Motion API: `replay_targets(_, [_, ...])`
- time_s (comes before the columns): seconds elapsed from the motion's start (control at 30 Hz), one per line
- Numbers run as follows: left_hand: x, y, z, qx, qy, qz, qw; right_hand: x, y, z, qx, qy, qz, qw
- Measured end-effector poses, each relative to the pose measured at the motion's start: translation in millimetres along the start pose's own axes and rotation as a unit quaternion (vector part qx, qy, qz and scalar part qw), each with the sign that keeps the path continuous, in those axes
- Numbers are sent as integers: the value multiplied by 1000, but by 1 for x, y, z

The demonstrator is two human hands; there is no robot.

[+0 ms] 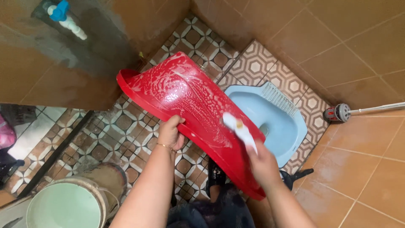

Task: Scrubbing a red plastic baby bathtub with a brush and soapy water in a bathroom.

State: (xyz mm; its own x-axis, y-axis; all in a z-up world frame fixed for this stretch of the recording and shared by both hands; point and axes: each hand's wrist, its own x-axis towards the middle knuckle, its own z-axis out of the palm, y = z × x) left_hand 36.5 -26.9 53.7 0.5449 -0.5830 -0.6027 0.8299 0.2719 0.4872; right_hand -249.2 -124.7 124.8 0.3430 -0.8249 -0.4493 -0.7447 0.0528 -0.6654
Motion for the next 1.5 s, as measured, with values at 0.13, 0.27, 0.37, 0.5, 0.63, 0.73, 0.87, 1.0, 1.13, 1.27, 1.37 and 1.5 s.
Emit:
replay_targets(0.13, [11, -2, 0, 16, -3, -13, 1000, 47, -76, 11, -50, 47, -48, 996])
replay_targets(0.27, [23, -3, -16, 34, 12, 12, 999, 15, -66, 10, -146, 7, -34, 989])
replay_targets(0.37, [17, 12, -7, 32, 26, 44, 998, -22, -6, 3, -94, 13, -31, 995])
replay_targets(0.5, [2, -13, 0, 103, 65, 32, 992, -45, 29, 3, -76, 55, 9, 996])
replay_targets(0.63, [-48, -79, 48, 185, 18, 15, 983, -23, 2, 9, -17, 26, -22, 999])
replay_targets(0.73, [-57, -123, 33, 172, 28, -18, 984, 8, 0, -2, -113, 31, -29, 993])
replay_targets(0.87, [-60, -135, 20, 220, -49, 22, 974, 41, 22, -6, -38, 57, 40, 997])
replay_targets(1.0, [-58, -114, 8, 154, -21, -1, 988, 3, 27, -1, 133, 23, 88, 987])
replay_targets(1.13, [-58, -107, -10, 165, -41, 6, 985, -14, 33, -4, 5, -50, -90, 995])
replay_targets(1.27, [-60, -107, -13, 178, -53, -21, 982, 4, 22, 3, 123, -5, 9, 992])
replay_targets(1.37, [-69, -98, 5, 157, -63, -21, 985, -10, -4, 13, 132, -30, 85, 987])
replay_targets(1.5, [-69, -110, -27, 103, -77, -2, 992, -57, -8, 16, 108, -109, 26, 988])
